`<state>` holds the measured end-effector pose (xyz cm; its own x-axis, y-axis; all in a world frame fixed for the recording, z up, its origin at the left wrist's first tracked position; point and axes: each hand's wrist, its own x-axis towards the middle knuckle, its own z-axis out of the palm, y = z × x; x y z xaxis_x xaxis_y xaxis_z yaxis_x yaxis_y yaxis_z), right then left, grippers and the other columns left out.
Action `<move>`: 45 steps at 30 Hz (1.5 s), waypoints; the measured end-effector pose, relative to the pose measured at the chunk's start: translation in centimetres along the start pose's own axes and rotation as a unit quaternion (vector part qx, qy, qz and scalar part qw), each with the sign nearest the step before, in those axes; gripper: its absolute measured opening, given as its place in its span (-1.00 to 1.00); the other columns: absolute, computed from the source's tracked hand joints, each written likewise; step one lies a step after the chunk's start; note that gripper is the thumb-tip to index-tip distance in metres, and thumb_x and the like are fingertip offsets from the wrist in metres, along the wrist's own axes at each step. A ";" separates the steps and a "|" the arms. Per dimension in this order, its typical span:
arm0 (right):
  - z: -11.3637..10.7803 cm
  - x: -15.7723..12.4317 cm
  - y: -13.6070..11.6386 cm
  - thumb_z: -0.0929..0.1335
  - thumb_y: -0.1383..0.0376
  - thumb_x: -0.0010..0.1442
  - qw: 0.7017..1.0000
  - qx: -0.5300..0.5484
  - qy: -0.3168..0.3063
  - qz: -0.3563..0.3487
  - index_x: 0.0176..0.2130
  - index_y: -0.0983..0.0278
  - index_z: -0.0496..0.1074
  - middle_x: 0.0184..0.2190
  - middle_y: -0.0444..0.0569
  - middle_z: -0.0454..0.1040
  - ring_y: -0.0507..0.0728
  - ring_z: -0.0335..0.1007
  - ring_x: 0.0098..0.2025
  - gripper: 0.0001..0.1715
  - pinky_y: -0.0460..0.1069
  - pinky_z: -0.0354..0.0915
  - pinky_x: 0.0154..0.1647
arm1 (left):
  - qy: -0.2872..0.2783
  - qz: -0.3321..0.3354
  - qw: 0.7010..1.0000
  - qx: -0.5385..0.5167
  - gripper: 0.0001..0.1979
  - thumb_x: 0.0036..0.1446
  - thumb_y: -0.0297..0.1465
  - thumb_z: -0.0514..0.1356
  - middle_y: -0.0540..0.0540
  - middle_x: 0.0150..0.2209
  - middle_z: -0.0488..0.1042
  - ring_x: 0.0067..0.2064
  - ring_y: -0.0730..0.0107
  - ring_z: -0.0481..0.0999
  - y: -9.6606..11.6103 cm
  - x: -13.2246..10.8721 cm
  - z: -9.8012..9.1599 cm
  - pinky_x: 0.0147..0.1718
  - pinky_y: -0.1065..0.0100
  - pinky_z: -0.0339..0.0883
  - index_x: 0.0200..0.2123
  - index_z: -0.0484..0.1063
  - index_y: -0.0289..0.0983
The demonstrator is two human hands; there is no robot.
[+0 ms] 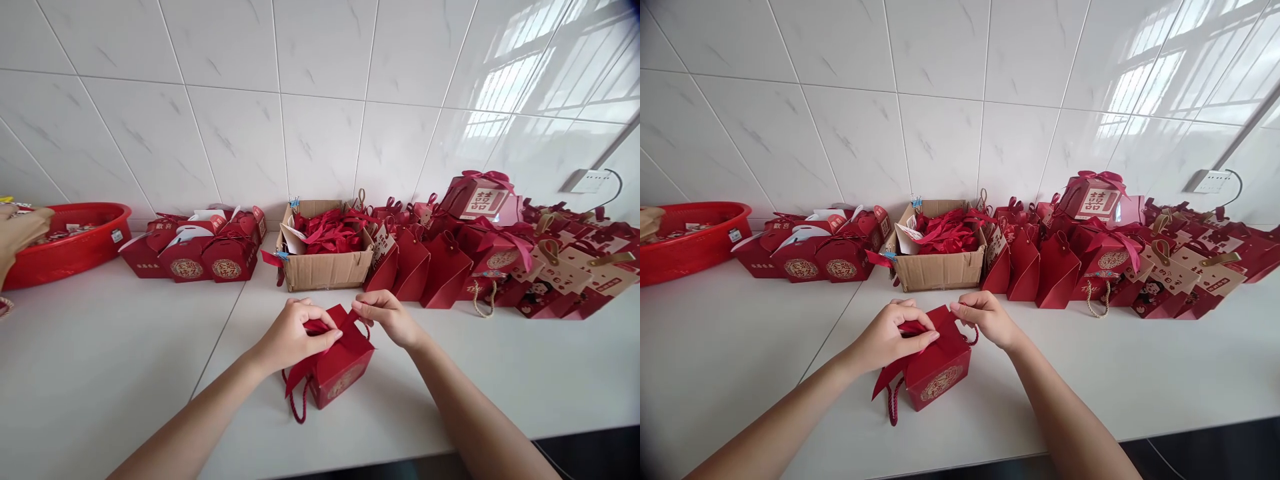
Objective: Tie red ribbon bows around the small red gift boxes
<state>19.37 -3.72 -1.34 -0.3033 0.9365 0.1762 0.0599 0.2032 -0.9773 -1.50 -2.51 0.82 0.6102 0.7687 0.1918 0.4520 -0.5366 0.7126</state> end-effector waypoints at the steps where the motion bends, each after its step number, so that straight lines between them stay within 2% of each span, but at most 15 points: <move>1: -0.1 0.0 0.0 0.35 0.03 0.13 1.000 0.000 0.000 0.000 -0.67 0.29 0.17 -0.68 -0.18 0.12 -0.03 0.00 -0.56 -0.45 -0.05 -0.06 -0.51 | 0.002 0.001 1.000 0.008 -0.82 0.06 -0.28 0.21 0.02 -0.63 0.50 -0.36 0.30 0.38 0.0 0.0 0.0 -0.07 0.19 0.19 -0.50 0.52 -0.21; 3: -0.2 0.0 -0.1 0.35 0.02 0.13 1.000 -0.002 -0.002 0.000 -0.67 0.29 0.17 -0.68 -0.18 0.11 -0.03 -0.01 -0.56 -0.44 -0.05 -0.06 -0.51 | 0.011 0.004 1.000 0.015 -0.83 0.04 -0.27 0.23 0.02 -0.63 0.48 -0.38 0.32 0.36 0.0 0.0 0.0 -0.07 0.19 0.19 -0.51 0.52 -0.21; 8: -0.7 0.0 0.2 0.36 0.01 0.11 1.000 -0.005 -0.014 0.002 -0.66 0.30 0.20 -0.66 -0.18 0.10 -0.03 -0.02 -0.55 -0.45 -0.05 -0.05 -0.51 | 0.010 0.006 1.000 -0.007 -0.81 0.00 -0.31 0.24 -0.01 -0.60 0.46 -0.49 0.42 0.31 -0.1 0.1 0.2 -0.39 0.35 0.25 -0.57 0.53 -0.25; 11: -0.9 0.0 0.4 0.35 0.00 0.13 1.000 -0.003 -0.021 0.004 -0.63 0.31 0.23 -0.65 -0.18 0.12 -0.02 0.00 -0.54 -0.47 -0.05 0.00 -0.50 | 0.007 0.007 1.000 -0.022 -0.82 0.02 -0.28 0.25 -0.03 -0.56 0.45 -0.44 0.40 0.34 -0.3 0.1 0.2 -0.41 0.38 0.24 -0.51 0.56 -0.24; 15: -1.1 0.0 0.1 0.34 0.03 0.16 0.999 -0.001 -0.048 0.015 -0.51 0.31 0.30 -0.60 -0.17 0.19 -0.02 0.10 -0.51 -0.56 -0.06 0.09 -0.46 | 0.012 -0.008 0.994 -0.107 -0.78 0.10 -0.24 0.19 -0.03 -0.42 0.47 -0.38 0.41 0.39 -0.6 0.0 0.1 -0.35 0.40 0.27 -0.29 0.55 -0.23; 18: -1.2 0.0 -1.0 0.34 0.07 0.18 0.999 0.000 -0.048 0.007 -0.28 0.28 0.33 -0.45 -0.12 0.32 0.01 0.22 -0.42 -0.69 -0.05 0.18 -0.38 | 0.023 -0.024 0.984 -0.174 -0.70 0.18 -0.23 0.10 0.05 -0.51 0.33 -0.47 0.48 0.31 -0.6 -0.1 -0.1 -0.42 0.42 0.24 -0.09 0.46 -0.21; 20: -0.9 0.0 -2.0 0.35 0.09 0.17 0.998 -0.053 -0.024 -0.027 -0.21 0.26 0.35 -0.34 -0.07 0.35 0.04 0.27 -0.33 -0.70 -0.03 0.22 -0.29 | 0.030 -0.025 0.979 -0.198 -0.69 0.19 -0.25 0.08 0.09 -0.56 0.21 -0.50 0.50 0.24 -0.7 -0.2 -0.3 -0.45 0.43 0.20 -0.02 0.41 -0.18; 22: -0.2 0.0 -3.1 0.37 0.11 0.15 0.986 -0.153 -0.014 -0.068 -0.27 0.26 0.42 -0.28 -0.02 0.35 0.07 0.28 -0.27 -0.74 0.00 0.23 -0.23 | 0.033 -0.024 0.976 -0.215 -0.69 0.19 -0.28 0.10 0.11 -0.55 0.18 -0.51 0.52 0.21 -0.8 -0.2 -0.4 -0.46 0.44 0.17 0.00 0.37 -0.17; 24: 0.9 0.0 -3.9 0.39 0.14 0.13 0.961 -0.258 -0.026 -0.097 -0.37 0.25 0.48 -0.26 -0.01 0.34 0.08 0.27 -0.26 -0.79 0.03 0.24 -0.19 | 0.035 -0.022 0.974 -0.221 -0.71 0.19 -0.30 0.10 0.11 -0.55 0.19 -0.51 0.52 0.19 -0.9 -0.2 -0.6 -0.46 0.44 0.14 -0.02 0.36 -0.17; 28: 2.6 0.0 -4.5 0.41 0.23 0.11 0.913 -0.393 -0.038 -0.103 -0.42 0.22 0.51 -0.28 -0.04 0.32 0.10 0.22 -0.23 -0.88 0.10 0.19 -0.09 | 0.038 -0.019 0.972 -0.229 -0.71 0.15 -0.33 0.12 0.10 -0.55 0.23 -0.51 0.51 0.19 -0.8 -0.2 -0.9 -0.46 0.42 0.11 -0.04 0.35 -0.22; 32: 2.8 0.0 -4.4 0.41 0.24 0.11 0.898 -0.428 -0.039 -0.092 -0.44 0.24 0.47 -0.28 -0.07 0.32 0.09 0.21 -0.20 -0.87 0.13 0.14 -0.03 | 0.036 -0.024 0.969 -0.243 -0.70 0.14 -0.34 0.13 0.11 -0.56 0.22 -0.51 0.52 0.18 -0.7 -0.2 -0.9 -0.46 0.42 0.09 -0.04 0.34 -0.24; 36: 2.9 -0.1 -4.3 0.39 0.28 0.11 0.887 -0.446 -0.059 -0.101 -0.49 0.27 0.42 -0.28 -0.08 0.34 0.08 0.20 -0.20 -0.83 0.11 0.14 -0.08 | 0.028 -0.026 0.966 -0.257 -0.69 0.14 -0.35 0.12 0.11 -0.57 0.23 -0.49 0.49 0.19 -0.6 -0.1 -0.9 -0.44 0.41 0.09 -0.03 0.32 -0.27; 45: 3.5 0.0 -4.2 0.40 0.38 0.04 0.890 -0.437 -0.076 -0.110 -0.51 0.29 0.34 -0.25 -0.07 0.39 0.11 0.22 -0.15 -0.84 0.10 0.17 -0.06 | 0.045 -0.045 0.963 -0.261 -0.73 0.10 -0.36 0.14 0.14 -0.61 0.17 -0.51 0.50 0.16 -1.1 0.4 -1.0 -0.46 0.41 0.06 -0.11 0.32 -0.29</move>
<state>15.82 -5.57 2.30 -0.5205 0.8107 0.2680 0.6790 0.5833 -0.4458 -2.39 -1.33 0.80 0.5146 0.8435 0.1540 0.0978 -0.2362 0.9668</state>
